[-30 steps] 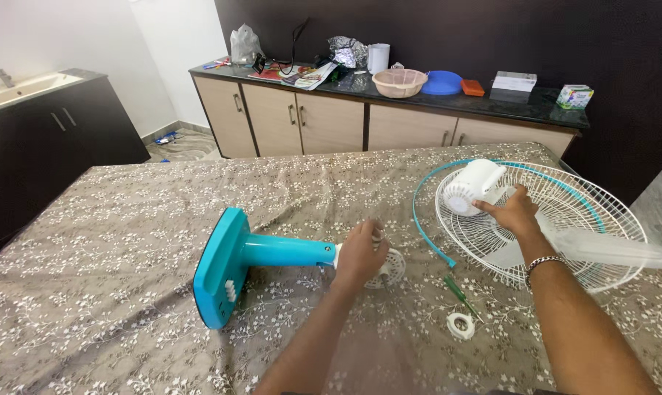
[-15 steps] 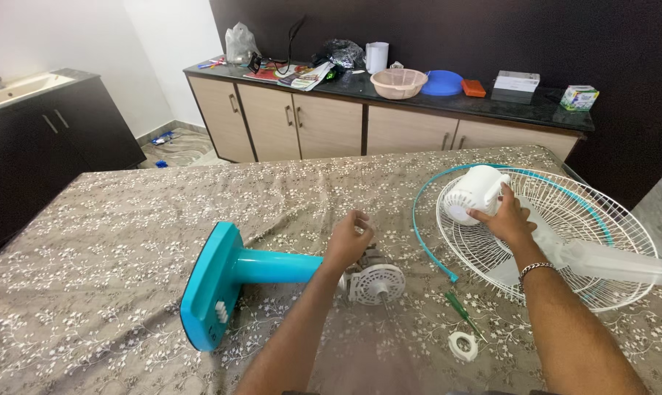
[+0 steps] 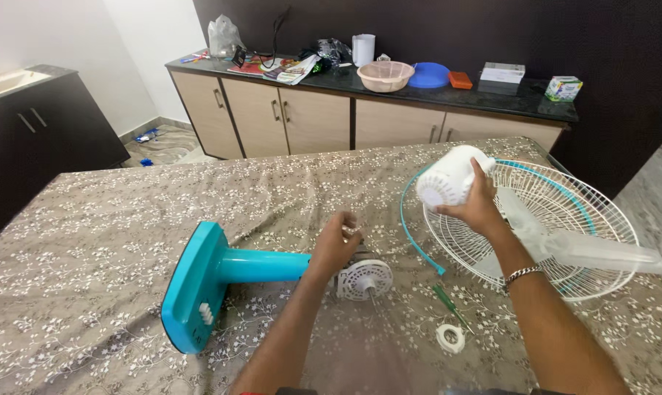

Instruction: The person reassembles a disassembled electric fan on a table. They attach the motor housing, install the fan blade, and secure the front grille with a central nut.

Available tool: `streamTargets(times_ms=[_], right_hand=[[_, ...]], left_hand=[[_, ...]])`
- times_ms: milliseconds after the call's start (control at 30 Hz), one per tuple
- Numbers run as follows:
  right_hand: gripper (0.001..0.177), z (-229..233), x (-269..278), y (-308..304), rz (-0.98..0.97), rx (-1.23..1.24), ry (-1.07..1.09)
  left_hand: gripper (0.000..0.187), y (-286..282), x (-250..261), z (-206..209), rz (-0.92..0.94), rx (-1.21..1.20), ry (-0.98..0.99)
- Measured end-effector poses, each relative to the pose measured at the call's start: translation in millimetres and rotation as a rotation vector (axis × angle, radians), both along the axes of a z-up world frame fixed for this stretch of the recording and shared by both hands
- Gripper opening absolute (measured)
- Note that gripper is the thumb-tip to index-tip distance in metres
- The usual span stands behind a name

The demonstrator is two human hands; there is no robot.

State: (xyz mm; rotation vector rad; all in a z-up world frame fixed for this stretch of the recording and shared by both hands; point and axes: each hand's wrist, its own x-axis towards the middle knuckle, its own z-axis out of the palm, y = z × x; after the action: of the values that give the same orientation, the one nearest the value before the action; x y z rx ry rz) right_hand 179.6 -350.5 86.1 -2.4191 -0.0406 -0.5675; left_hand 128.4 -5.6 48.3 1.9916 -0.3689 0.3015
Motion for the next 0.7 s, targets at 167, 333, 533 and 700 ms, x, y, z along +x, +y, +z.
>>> streamTargets(times_ms=[167,333,533,700], right_hand=[[0.148,32,-63,30,0.280,0.532,0.105],[0.123,27,-127,55,0.711,1.087,0.211],[0.109,-28,-173,66,0.625,1.446,0.355],[0.101,-77,-183,69,0.715,1.556,0.406]], left_hand=[[0.074,-1,-10,6,-0.074,-0.037,-0.104],[0.115,-3,-32,6,-0.197,-0.119,-0.240],[0.141,0,-56,-1,-0.458,-0.327,0.079],[0.123,-1,-73,0,-0.525,-0.167,-0.009]])
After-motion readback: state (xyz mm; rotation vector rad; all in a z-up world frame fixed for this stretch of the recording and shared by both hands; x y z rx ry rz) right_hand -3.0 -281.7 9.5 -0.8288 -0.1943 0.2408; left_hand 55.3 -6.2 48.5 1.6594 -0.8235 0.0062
